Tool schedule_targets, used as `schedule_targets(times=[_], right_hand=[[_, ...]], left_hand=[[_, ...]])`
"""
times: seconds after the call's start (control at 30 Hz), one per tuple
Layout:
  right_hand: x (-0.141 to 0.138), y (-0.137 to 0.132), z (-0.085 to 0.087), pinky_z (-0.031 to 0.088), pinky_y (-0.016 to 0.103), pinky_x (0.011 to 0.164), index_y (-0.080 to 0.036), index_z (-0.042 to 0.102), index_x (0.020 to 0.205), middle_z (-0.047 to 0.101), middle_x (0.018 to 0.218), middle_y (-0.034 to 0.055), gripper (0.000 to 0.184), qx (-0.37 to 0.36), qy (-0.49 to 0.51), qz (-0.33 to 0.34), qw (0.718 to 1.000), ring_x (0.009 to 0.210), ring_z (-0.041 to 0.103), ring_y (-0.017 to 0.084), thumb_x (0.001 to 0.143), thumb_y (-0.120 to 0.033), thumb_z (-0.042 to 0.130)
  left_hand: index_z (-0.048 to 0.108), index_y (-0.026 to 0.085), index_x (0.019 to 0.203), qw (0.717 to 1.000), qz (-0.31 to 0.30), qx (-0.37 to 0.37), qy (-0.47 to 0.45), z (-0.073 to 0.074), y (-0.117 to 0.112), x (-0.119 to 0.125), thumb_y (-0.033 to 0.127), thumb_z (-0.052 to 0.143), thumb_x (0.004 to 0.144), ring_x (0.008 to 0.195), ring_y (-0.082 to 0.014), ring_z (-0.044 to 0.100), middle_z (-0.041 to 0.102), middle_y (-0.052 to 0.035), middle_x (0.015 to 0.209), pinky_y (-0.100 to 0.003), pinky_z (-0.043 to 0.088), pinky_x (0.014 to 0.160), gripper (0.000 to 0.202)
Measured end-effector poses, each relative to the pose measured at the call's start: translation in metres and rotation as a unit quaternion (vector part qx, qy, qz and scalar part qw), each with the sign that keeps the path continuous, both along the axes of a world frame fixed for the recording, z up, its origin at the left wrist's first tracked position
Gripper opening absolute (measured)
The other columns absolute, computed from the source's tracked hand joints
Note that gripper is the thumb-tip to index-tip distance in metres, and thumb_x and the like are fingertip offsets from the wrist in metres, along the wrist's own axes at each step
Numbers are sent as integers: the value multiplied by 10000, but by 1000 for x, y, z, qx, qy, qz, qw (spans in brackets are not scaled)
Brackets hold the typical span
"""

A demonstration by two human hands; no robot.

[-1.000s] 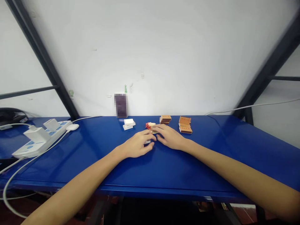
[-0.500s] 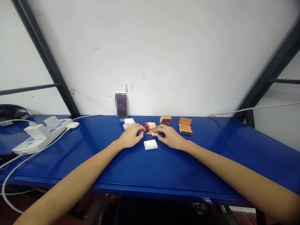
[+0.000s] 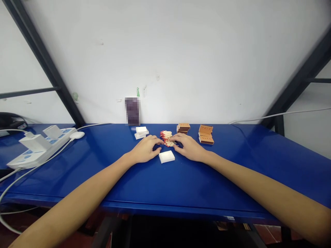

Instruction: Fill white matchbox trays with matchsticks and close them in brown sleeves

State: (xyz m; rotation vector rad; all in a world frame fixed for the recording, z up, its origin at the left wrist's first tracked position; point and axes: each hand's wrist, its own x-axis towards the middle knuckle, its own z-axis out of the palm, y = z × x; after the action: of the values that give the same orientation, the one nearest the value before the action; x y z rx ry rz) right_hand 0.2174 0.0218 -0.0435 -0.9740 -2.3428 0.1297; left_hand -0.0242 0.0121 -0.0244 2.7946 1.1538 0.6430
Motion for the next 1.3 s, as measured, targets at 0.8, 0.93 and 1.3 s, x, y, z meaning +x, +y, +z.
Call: schedule_targets(times=[0.8, 0.93, 1.3], right_hand=[[0, 1, -1, 488, 462, 943, -200, 649, 1212, 640, 1129, 116, 340, 3, -24, 1, 1000, 1071, 584, 265, 897, -170, 525], [-2, -1, 4, 477, 490, 933, -196, 618, 1276, 625, 1168, 128, 392, 16, -68, 17, 997, 1083, 557, 283, 915, -145, 475], [-1, -1, 2, 488, 454, 945, -201, 668, 1176, 652, 1113, 102, 318, 11, -24, 12, 1000, 1071, 571, 259, 902, -156, 511]], left_hand=[[619, 222, 1227, 999, -42, -31, 11, 5, -5, 0, 255, 460, 964, 1092, -236, 560, 619, -81, 1145, -411, 460, 971, 309], [629, 220, 1210, 998, -54, -30, 14, 6, -5, 0, 227, 448, 962, 1097, -230, 558, 636, -73, 1147, -401, 451, 977, 307], [615, 204, 1047, 998, -34, -49, -7, 13, -17, 4, 440, 400, 998, 985, -225, 573, 653, -61, 1058, -391, 454, 886, 324]])
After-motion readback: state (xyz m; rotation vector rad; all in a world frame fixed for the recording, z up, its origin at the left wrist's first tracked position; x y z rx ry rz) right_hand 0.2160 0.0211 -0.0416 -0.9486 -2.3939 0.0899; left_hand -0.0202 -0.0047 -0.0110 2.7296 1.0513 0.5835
